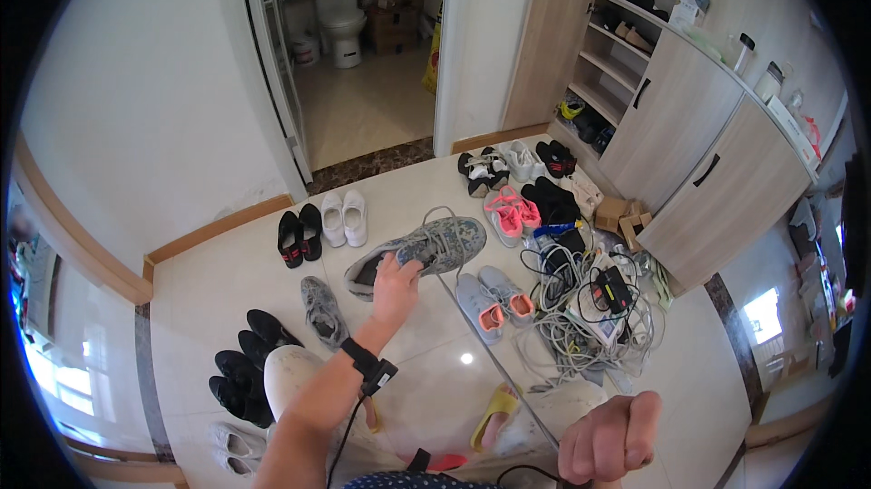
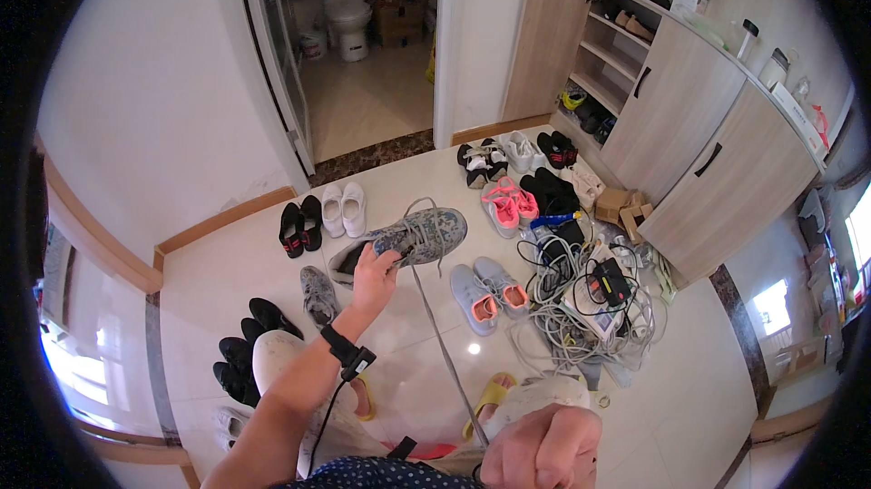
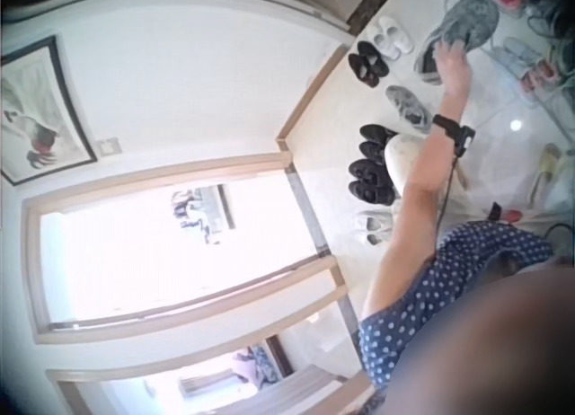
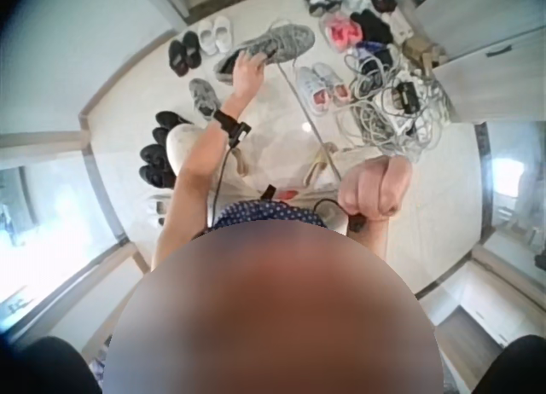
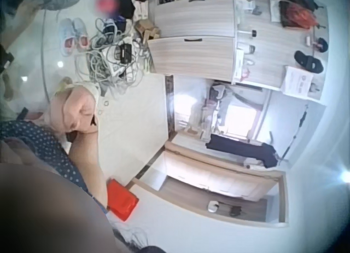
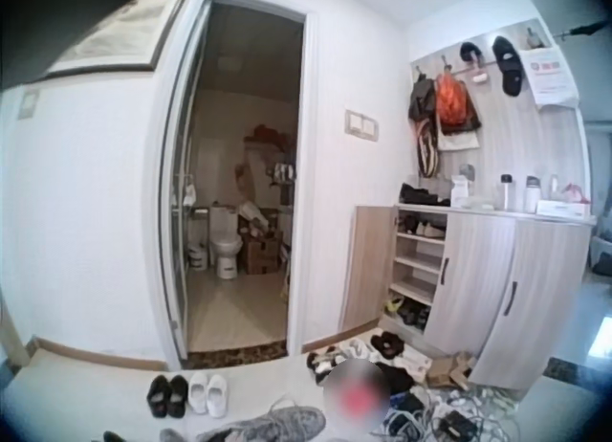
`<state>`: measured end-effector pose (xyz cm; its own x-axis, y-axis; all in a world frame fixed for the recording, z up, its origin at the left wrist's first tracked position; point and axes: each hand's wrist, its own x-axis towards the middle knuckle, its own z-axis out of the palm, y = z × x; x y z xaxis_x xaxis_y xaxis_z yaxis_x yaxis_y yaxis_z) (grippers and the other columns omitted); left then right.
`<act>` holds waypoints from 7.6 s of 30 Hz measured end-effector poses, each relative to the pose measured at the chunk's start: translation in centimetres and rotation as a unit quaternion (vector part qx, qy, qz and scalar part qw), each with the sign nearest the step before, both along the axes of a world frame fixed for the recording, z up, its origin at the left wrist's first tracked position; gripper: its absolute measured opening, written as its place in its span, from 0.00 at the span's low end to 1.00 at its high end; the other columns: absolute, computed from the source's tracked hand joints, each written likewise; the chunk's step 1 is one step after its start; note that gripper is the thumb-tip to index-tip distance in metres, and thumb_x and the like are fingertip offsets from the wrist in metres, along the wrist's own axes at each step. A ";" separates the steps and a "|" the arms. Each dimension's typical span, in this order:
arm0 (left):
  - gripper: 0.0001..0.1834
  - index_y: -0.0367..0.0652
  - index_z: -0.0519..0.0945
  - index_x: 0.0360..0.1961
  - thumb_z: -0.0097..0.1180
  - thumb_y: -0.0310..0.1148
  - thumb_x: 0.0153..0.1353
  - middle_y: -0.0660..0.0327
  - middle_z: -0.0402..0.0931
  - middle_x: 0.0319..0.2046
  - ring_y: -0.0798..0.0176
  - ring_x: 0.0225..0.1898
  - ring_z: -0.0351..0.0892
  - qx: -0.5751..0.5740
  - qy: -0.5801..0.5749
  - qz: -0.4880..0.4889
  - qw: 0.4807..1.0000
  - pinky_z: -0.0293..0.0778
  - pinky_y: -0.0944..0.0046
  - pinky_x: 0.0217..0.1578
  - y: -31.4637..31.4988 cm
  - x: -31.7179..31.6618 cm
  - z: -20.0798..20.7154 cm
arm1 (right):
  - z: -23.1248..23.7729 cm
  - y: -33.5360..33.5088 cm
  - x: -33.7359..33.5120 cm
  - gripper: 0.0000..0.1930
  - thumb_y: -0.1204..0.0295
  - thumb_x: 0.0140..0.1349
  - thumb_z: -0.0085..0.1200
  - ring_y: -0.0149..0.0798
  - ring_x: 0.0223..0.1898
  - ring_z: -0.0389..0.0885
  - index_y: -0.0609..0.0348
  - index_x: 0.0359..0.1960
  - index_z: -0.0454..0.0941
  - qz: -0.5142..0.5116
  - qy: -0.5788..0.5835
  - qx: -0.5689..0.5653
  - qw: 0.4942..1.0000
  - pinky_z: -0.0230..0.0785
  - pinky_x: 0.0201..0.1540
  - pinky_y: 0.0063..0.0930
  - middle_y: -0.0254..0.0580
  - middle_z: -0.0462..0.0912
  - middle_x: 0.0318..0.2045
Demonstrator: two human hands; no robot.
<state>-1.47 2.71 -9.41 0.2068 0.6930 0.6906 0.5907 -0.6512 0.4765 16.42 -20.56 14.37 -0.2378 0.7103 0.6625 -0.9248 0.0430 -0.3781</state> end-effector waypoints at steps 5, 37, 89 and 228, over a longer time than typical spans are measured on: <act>0.10 0.42 0.79 0.31 0.59 0.19 0.45 0.53 0.76 0.33 0.47 0.40 0.73 0.000 0.003 -0.021 1.000 0.71 0.51 0.40 -0.2 2.0 0.6 | -1.9 1.1 1.3 0.06 0.78 0.66 0.49 0.35 0.12 0.61 0.65 0.33 0.66 0.052 -0.062 0.106 0.991 0.55 0.16 0.30 0.46 0.72 0.21; 0.10 0.39 0.78 0.27 0.61 0.18 0.41 0.51 0.77 0.35 0.44 0.40 0.77 0.026 -0.032 -0.215 0.976 0.74 0.53 0.37 -7.0 2.9 6.7 | -12.9 12.5 -0.4 0.03 0.78 0.58 0.56 0.46 0.25 0.77 0.61 0.32 0.76 -0.623 -0.550 -0.038 0.555 0.68 0.26 0.34 0.45 0.74 0.29; 0.12 0.42 0.78 0.32 0.62 0.19 0.44 0.54 0.75 0.53 0.40 0.60 0.67 0.045 -0.022 -0.220 0.974 0.66 0.46 0.56 -5.4 -0.7 12.2 | -12.6 12.8 3.7 0.22 0.71 0.65 0.57 0.29 0.48 0.75 0.65 0.57 0.67 -0.409 -0.218 -0.275 0.842 0.67 0.55 0.25 0.37 0.78 0.49; 0.30 0.34 0.79 0.48 0.50 0.13 0.37 0.52 0.80 0.48 0.48 0.51 0.79 0.108 0.032 -0.127 0.985 0.74 0.55 0.50 -4.2 -1.2 8.9 | -9.2 10.0 4.5 0.11 0.76 0.64 0.56 0.23 0.26 0.76 0.64 0.47 0.75 -0.513 -0.359 -0.206 0.752 0.68 0.28 0.15 0.34 0.79 0.28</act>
